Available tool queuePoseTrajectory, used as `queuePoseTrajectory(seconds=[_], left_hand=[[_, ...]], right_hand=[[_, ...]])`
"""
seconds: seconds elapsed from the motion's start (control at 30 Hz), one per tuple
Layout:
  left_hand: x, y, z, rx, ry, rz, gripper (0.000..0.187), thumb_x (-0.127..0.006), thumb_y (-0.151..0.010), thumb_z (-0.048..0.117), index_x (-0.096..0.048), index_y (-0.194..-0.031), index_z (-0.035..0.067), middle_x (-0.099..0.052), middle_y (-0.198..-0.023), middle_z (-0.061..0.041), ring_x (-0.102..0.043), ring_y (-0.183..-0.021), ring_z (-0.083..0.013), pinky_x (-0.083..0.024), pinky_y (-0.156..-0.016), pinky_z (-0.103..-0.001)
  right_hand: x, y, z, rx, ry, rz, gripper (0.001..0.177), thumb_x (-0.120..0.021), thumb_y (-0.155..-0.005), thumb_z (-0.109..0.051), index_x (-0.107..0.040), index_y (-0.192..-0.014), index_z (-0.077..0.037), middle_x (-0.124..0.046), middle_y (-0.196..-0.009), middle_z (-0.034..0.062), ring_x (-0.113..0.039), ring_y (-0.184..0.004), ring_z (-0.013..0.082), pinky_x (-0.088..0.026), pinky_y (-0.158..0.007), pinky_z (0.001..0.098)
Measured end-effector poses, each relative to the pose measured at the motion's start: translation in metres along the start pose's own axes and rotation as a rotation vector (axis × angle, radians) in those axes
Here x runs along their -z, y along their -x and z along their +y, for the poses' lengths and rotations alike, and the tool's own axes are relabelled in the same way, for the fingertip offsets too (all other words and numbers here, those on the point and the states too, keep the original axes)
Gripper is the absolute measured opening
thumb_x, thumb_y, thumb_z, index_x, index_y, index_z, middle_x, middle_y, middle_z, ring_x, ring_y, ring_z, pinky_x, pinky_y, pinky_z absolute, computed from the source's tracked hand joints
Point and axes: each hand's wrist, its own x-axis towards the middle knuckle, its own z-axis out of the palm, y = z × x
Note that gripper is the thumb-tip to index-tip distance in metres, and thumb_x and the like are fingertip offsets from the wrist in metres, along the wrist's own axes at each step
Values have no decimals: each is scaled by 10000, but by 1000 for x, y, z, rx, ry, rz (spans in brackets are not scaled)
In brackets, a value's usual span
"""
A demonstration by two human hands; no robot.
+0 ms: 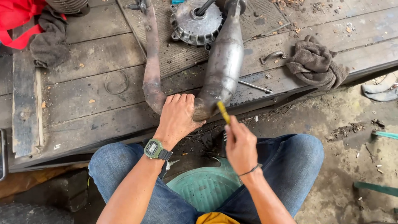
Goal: The person scrubs a curved metal exhaust pipe with a yellow-handled wire brush while sitting on a low stool. They rotate the pipe to clean different sections of the surface, removing rust and grime.
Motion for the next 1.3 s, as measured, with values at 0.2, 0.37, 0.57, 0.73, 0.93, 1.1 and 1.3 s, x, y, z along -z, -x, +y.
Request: queuePoseTrajectory(seconds=[0.2, 0.37, 0.57, 0.73, 0.93, 1.1, 1.3], left_hand=[[0, 1, -1, 10, 31, -4, 740, -873, -630, 514, -607, -1111, 19, -668, -944, -145, -661, -975, -334, -467, -967, -436], [4, -1, -1, -7, 23, -22, 744, -872, -641, 516, -608, -1122, 14, -674, -951, -151, -664, -983, -338, -468, -972, -438], [11, -2, 0, -5, 35, -39, 735, -874, -663, 506, -616, -1131, 2, -680, -955, -161, -670, -984, -344, -473, -974, -445], [11, -1, 1, -12, 28, -53, 770, -885, -655, 518, -616, -1147, -11, -681, -967, -171, -670, -999, -352, -469, -987, -450], [8, -1, 1, 1, 34, -44, 774, -872, -660, 564, -621, -1134, 7, -676, -951, -147, -672, -970, -333, -469, -972, -436], [9, -2, 1, 1, 41, -65, 773, -865, -672, 557, -613, -1153, 7, -677, -974, -155, -671, -986, -338, -468, -984, -443], [12, -1, 1, -8, 25, -59, 799, -877, -639, 558, -611, -1153, 8, -674, -972, -146, -665, -980, -331, -467, -978, -441]], right_hand=[[2, -2, -1, -23, 29, -15, 307, -602, -1004, -124, -693, -1257, 24, -671, -796, 186, -707, -706, 387, -549, -556, 419], [5, -5, 1, -17, 76, -27, 303, -623, -988, -130, -701, -1249, 0, -670, -789, 198, -702, -710, 411, -555, -539, 437], [2, -3, -6, -17, 4, -98, 293, -623, -985, -136, -718, -1235, -18, -680, -762, 159, -710, -667, 350, -552, -526, 384], [-11, -1, -4, -4, -36, 30, 297, -612, -990, -88, -692, -1247, 37, -654, -772, 188, -691, -673, 372, -526, -533, 411], [-4, -1, 4, -17, -1, 45, 312, -608, -1007, -117, -697, -1278, 9, -658, -790, 180, -693, -683, 369, -543, -550, 405], [11, -14, 9, -59, 47, -30, 306, -582, -1029, -122, -676, -1299, -12, -625, -755, 163, -677, -648, 356, -527, -491, 401], [17, -12, -6, -3, 205, -132, 330, -596, -1007, -237, -698, -1267, -62, -643, -740, 142, -688, -664, 391, -555, -508, 461]])
